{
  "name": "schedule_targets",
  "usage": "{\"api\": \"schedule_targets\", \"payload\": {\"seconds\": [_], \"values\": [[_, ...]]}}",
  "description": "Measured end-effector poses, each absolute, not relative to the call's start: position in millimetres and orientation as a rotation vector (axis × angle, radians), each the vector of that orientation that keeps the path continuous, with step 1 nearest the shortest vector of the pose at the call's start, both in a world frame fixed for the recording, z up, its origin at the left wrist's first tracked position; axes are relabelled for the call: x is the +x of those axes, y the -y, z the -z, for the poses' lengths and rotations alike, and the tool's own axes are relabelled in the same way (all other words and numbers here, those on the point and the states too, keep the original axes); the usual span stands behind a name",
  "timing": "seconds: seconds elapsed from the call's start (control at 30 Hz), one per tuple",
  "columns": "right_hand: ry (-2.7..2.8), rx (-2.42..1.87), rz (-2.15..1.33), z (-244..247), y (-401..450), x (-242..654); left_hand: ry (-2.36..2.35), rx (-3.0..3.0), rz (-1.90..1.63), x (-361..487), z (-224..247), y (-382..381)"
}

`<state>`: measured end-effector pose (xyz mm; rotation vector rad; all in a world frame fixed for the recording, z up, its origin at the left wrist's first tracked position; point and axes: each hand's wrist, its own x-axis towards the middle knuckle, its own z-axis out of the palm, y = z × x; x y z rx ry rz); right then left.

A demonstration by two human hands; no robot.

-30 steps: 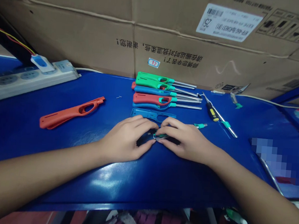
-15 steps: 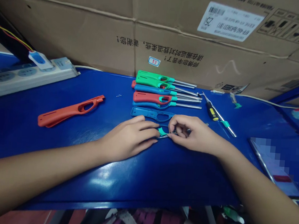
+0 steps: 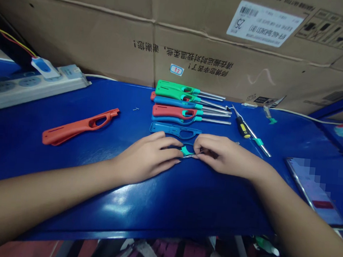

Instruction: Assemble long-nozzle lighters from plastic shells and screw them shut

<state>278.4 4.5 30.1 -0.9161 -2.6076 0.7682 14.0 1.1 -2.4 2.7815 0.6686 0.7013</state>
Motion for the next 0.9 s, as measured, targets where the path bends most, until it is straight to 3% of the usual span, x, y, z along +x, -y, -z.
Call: {"api": "schedule_targets", "payload": {"seconds": [0.57,0.9], "values": [[2.370,-1.171,-0.929,-28.0,-6.0,273.0,-0.671,2.849,-0.678,12.6,1.9,-0.6],[2.577,-1.019,-0.684,-31.1,-4.7,276.6,-0.696,2.734,-0.656,15.2,2.0,-1.3]]}}
